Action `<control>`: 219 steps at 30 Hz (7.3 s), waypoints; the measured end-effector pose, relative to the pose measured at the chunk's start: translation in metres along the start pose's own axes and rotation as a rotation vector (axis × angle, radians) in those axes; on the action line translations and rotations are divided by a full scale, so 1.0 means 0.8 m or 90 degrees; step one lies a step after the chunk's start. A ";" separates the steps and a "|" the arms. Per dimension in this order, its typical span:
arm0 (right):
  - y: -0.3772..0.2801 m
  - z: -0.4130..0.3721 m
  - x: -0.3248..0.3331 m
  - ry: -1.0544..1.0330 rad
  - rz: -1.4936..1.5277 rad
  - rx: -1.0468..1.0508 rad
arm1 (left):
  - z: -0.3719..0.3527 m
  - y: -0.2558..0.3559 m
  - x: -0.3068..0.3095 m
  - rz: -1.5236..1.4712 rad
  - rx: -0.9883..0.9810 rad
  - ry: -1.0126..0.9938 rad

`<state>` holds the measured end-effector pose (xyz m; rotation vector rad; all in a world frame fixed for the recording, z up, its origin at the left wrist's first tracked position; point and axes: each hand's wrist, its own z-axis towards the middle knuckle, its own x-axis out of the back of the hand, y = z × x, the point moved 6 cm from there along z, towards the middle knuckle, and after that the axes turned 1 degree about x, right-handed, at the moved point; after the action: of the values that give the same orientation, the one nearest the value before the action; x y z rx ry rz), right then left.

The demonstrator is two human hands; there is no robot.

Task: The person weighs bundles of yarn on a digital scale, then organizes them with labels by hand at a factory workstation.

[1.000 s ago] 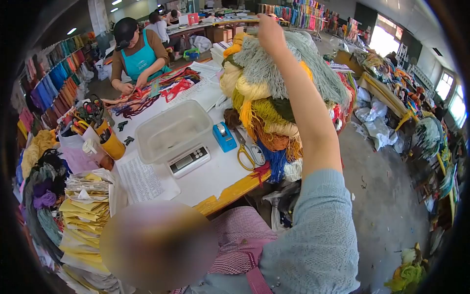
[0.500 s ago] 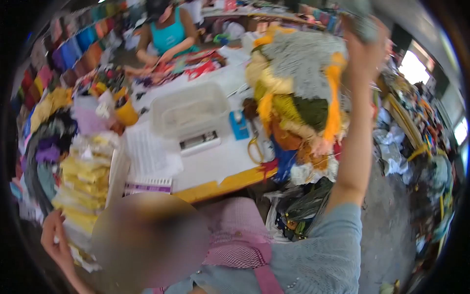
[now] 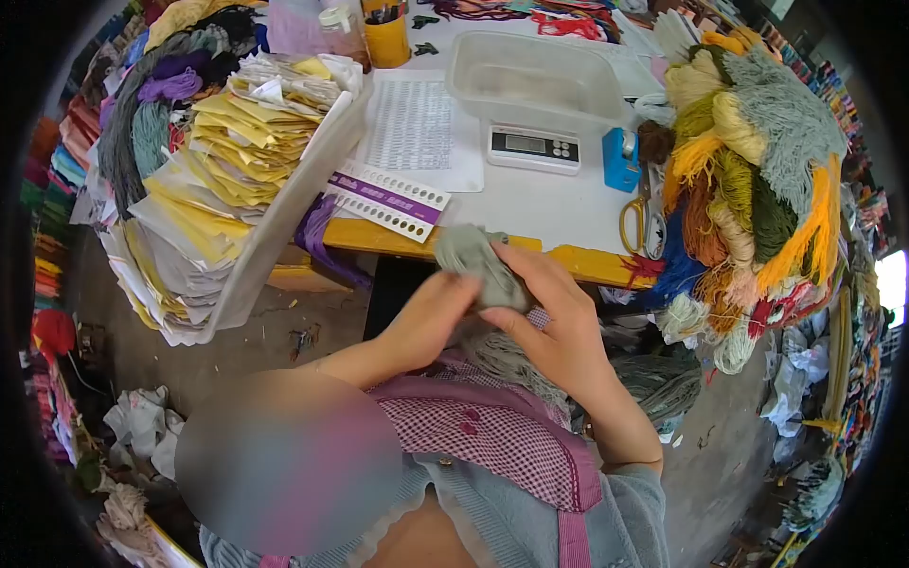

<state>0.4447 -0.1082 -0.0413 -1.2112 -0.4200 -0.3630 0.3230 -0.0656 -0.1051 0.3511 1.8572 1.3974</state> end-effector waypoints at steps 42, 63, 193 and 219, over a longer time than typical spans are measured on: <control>0.008 0.070 -0.082 -0.159 0.181 0.074 | -0.034 0.086 0.080 -0.049 -0.200 0.181; 0.055 0.088 -0.021 -0.095 0.475 -0.047 | -0.078 0.033 0.149 -0.462 -0.053 0.196; -0.080 0.311 -0.275 -0.176 -0.028 0.355 | -0.137 0.292 0.329 1.117 0.098 0.364; -0.047 0.357 -0.273 -0.232 0.089 0.208 | -0.126 0.284 0.334 1.070 0.038 0.397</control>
<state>0.2038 0.1610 -0.0354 -0.9768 -0.6763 0.0505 0.0230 0.1125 0.0011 2.0042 1.9727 2.6787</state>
